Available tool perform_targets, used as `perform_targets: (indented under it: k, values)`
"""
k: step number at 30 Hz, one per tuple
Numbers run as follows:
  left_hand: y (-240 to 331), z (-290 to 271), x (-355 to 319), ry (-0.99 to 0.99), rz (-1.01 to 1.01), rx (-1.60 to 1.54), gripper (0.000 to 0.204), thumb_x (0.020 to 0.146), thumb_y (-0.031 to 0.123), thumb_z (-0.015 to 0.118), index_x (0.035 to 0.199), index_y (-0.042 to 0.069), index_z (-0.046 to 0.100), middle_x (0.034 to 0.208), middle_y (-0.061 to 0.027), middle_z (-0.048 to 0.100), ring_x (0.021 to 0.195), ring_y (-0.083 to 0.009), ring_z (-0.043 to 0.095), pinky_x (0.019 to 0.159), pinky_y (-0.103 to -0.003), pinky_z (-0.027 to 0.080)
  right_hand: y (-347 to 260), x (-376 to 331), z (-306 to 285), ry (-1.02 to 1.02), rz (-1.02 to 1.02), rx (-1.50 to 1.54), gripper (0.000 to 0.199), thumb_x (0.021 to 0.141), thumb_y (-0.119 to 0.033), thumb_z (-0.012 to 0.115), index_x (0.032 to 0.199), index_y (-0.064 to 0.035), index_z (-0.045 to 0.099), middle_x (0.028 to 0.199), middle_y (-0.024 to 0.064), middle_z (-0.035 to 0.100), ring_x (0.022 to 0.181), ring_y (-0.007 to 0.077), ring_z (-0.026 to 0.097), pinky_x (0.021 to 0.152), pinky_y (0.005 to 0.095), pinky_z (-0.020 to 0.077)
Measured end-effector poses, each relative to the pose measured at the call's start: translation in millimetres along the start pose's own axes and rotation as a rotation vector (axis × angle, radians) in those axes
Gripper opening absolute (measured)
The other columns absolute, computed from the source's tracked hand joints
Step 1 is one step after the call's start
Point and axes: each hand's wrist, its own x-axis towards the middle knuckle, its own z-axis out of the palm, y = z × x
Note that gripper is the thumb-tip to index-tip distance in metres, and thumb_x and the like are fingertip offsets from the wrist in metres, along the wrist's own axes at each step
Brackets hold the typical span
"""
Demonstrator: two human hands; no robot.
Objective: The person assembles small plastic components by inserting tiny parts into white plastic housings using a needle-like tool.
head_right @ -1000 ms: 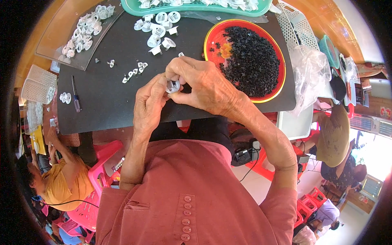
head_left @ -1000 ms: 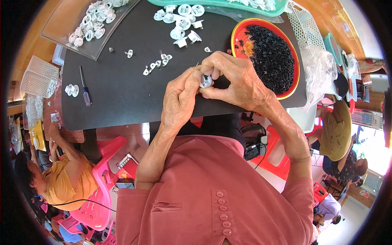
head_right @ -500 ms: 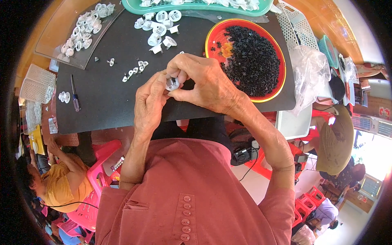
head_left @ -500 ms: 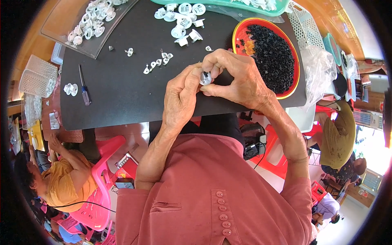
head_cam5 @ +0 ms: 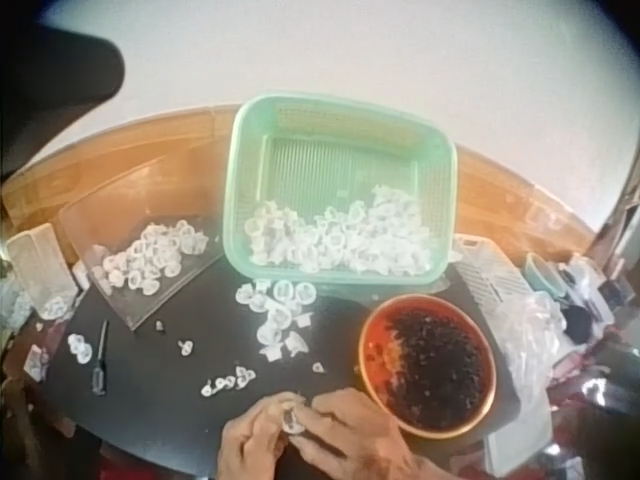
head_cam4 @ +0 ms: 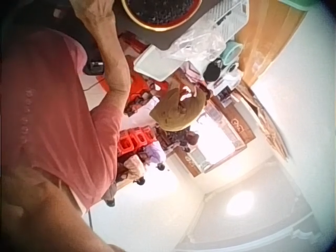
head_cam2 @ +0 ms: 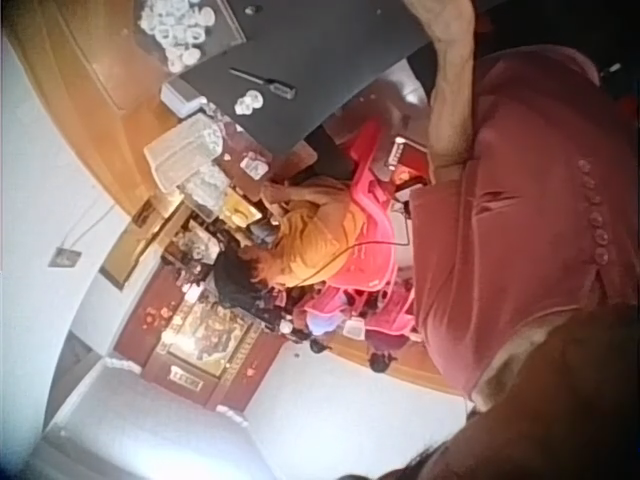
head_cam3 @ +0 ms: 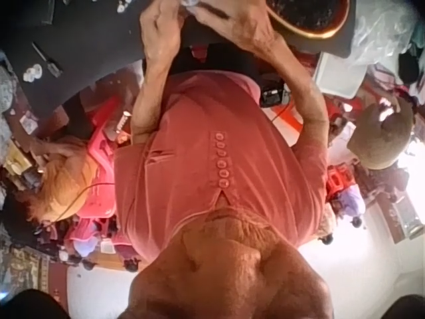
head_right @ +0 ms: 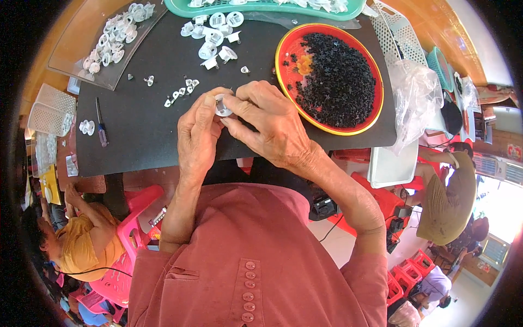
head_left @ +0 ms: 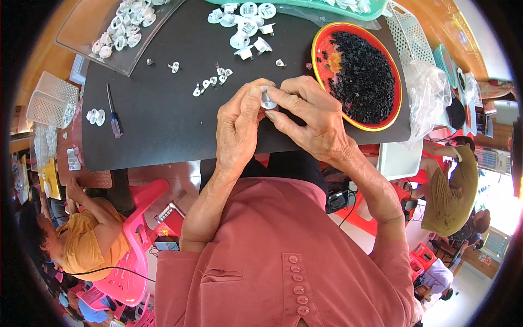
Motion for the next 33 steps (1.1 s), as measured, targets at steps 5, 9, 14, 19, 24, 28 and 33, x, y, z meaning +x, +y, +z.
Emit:
perform_targets:
  k: [5,9,14,19,24,28,33]
  values:
    - [1,1,0,0.031,0.001,0.026,0.034,0.1,0.025,0.041,0.105,-0.003,0.059,0.086,-0.0019,0.056,0.076,-0.0062,0.051,0.068,-0.022,0.045,3,5,4,0.018,-0.046,0.032,0.028,0.073,-0.005,0.07,0.101,-0.0014,0.065,0.083,0.0061,0.055,0.073,0.0211,0.054,0.065,0.0324,0.0452]
    - [-5,2,1,0.013,0.043,-0.09,0.033,0.101,0.024,0.041,0.105,-0.004,0.058,0.083,-0.0023,0.056,0.074,-0.0069,0.051,0.067,-0.022,0.045,1,5,-5,-0.083,0.194,0.292,0.025,0.078,-0.004,0.067,0.103,-0.0023,0.066,0.085,0.0075,0.059,0.071,0.0162,0.058,0.061,0.0285,0.0472]
    - [-2,3,1,-0.022,0.067,-0.065,0.033,0.101,0.024,0.041,0.105,-0.004,0.057,0.082,-0.0036,0.056,0.072,-0.0079,0.051,0.066,-0.023,0.046,-1,0,-9,-0.067,0.278,0.346,0.028,0.076,-0.003,0.069,0.104,-0.0029,0.066,0.093,0.0094,0.062,0.073,0.0143,0.062,0.065,0.0269,0.0504]
    - [-3,3,1,0.005,0.072,0.022,0.032,0.1,0.023,0.042,0.104,-0.003,0.058,0.078,-0.0013,0.055,0.069,-0.0072,0.051,0.064,-0.022,0.045,-1,-2,-5,-0.023,0.123,0.237,0.028,0.075,-0.001,0.069,0.104,-0.0024,0.066,0.092,0.0086,0.061,0.073,0.0155,0.061,0.065,0.027,0.0506]
    - [-4,1,1,-0.049,0.058,0.073,0.027,0.099,0.018,0.044,0.105,-0.003,0.059,0.078,-0.0025,0.059,0.069,-0.0075,0.054,0.064,-0.022,0.045,4,6,-14,-0.114,0.144,0.287,0.019,0.078,0.0,0.066,0.097,-0.0018,0.067,0.09,0.0094,0.061,0.075,0.0172,0.063,0.065,0.0282,0.0512]
    - [6,-1,0,-0.025,0.032,0.035,0.025,0.098,0.016,0.046,0.106,-0.004,0.059,0.078,-0.0031,0.06,0.069,-0.0084,0.056,0.064,-0.023,0.046,-7,3,-10,0.013,0.122,0.243,0.025,0.076,0.001,0.067,0.101,-0.002,0.065,0.095,0.0108,0.061,0.079,0.0206,0.064,0.068,0.0311,0.0523]
    - [60,-32,41,0.104,0.359,0.595,0.021,0.095,0.016,0.048,0.102,0.0,0.06,0.077,-0.002,0.059,0.068,-0.0077,0.056,0.063,-0.023,0.047,-20,-20,2,0.123,0.195,0.281,0.031,0.076,0.001,0.067,0.107,-0.002,0.062,0.101,0.0121,0.06,0.08,0.0208,0.063,0.07,0.0304,0.0525]
